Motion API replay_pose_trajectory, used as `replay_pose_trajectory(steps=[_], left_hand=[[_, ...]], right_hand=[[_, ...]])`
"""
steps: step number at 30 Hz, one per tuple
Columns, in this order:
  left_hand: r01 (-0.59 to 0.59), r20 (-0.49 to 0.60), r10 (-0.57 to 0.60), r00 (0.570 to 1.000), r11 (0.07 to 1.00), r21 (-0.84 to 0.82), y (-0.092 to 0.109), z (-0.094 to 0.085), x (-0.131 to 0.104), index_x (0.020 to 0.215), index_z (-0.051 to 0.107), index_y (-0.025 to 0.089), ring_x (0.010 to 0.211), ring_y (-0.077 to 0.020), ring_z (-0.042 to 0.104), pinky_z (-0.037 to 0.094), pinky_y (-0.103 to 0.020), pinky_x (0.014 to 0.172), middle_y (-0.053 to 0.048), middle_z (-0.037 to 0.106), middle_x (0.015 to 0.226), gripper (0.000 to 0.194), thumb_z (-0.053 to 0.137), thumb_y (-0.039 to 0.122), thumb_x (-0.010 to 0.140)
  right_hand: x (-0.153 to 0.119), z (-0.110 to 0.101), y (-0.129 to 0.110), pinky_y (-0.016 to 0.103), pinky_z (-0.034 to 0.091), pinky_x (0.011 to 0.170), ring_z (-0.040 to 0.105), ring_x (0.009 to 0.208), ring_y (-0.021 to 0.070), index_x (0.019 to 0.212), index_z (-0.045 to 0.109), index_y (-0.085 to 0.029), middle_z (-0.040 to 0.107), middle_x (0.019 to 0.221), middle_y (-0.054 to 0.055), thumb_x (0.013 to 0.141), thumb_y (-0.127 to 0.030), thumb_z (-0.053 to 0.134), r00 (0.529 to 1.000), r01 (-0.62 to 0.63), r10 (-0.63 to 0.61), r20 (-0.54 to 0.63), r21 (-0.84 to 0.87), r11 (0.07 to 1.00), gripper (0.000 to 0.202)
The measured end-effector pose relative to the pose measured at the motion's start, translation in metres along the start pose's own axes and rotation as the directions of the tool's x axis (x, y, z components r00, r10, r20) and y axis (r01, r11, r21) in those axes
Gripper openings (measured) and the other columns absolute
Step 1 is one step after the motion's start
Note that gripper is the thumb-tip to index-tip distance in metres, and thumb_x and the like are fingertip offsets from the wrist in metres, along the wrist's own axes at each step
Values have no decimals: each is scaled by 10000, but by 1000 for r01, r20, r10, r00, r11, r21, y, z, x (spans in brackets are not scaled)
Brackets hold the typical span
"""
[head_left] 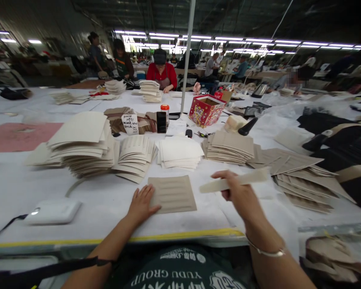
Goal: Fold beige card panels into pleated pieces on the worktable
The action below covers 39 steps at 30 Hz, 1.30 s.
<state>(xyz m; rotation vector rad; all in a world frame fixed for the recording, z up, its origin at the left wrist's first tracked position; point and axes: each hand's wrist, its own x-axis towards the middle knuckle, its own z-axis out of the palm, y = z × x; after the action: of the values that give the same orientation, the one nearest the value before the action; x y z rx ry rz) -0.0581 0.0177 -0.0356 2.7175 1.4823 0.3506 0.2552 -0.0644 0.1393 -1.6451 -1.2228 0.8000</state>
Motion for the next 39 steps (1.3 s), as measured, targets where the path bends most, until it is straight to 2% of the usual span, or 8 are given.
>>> replay_pose_trajectory(steps=[4, 8, 14, 19, 24, 29, 34, 39], left_hand=[[38, 23, -38, 999, 999, 5, 18, 4, 5, 1318, 459, 161, 1266, -320, 418, 285, -519, 1044, -153, 476, 1373, 673, 505, 575, 789], [-5, 7, 6, 1000, 999, -32, 12, 6, 6, 1318, 463, 205, 1255, -274, 438, 325, -449, 1029, -105, 495, 1369, 557, 451, 505, 849], [-19, -17, 19, 1000, 1000, -21, 10, -2, 6, 1309, 479, 227, 1255, -254, 439, 311, -436, 1042, -65, 505, 1365, 456, 413, 395, 889], [23, -15, -23, 1000, 1000, -16, 21, -7, 10, 1302, 486, 221, 1240, -257, 454, 323, -446, 1029, -68, 523, 1348, 434, 383, 317, 891], [33, -10, -33, 999, 999, -7, 22, -6, 10, 1311, 478, 222, 1248, -251, 445, 313, -454, 1034, -67, 511, 1359, 446, 365, 292, 886], [30, 12, -30, 999, 999, -10, 19, -3, 11, 1314, 477, 234, 1260, -255, 435, 302, -473, 1043, -57, 493, 1376, 451, 370, 285, 878], [10, -14, -10, 1000, 1000, -4, 16, -3, 7, 1268, 517, 233, 1263, -273, 432, 297, -514, 1039, -63, 508, 1361, 412, 377, 294, 885], [-20, -67, 20, 998, 1000, 8, 16, 0, 5, 1210, 561, 202, 1203, -246, 500, 355, -463, 1015, -83, 568, 1297, 385, 345, 251, 895]], right_hand=[[38, 86, 20, 202, 441, 456, 531, 454, 105, 889, 621, -158, 569, 552, -21, 818, -332, 497, 941, -156, 137, 308, 38, 987, 225], [68, 145, 30, 206, 457, 553, 620, 564, 134, 823, 649, -163, 655, 617, 27, 813, -226, 465, 957, 26, 54, 286, -271, 962, 195], [97, 181, 29, 251, 446, 694, 661, 798, 210, 800, 689, -111, 708, 810, 145, 846, -255, 442, 973, 169, -39, 227, -586, 793, 291], [83, 188, 31, 255, 434, 681, 658, 807, 222, 815, 696, -111, 710, 832, 145, 858, -273, 428, 966, 221, -61, 251, -682, 697, 316], [18, 165, 34, 257, 413, 634, 653, 731, 214, 870, 680, -116, 706, 778, 127, 852, -240, 436, 913, 344, -76, 401, -655, 673, 274], [-35, 142, 39, 219, 395, 599, 617, 635, 152, 726, 630, -167, 671, 657, 41, 826, -185, 459, 870, 323, -46, 491, -497, 805, 199], [-22, 129, 41, 212, 443, 679, 629, 721, 137, 780, 626, -193, 679, 723, 9, 865, -221, 428, 928, 215, -91, 360, -322, 922, 218], [18, 153, 36, 276, 453, 747, 649, 832, 201, 965, 640, -150, 702, 878, 103, 888, -239, 423, 939, 279, -109, 327, -535, 797, 247]])
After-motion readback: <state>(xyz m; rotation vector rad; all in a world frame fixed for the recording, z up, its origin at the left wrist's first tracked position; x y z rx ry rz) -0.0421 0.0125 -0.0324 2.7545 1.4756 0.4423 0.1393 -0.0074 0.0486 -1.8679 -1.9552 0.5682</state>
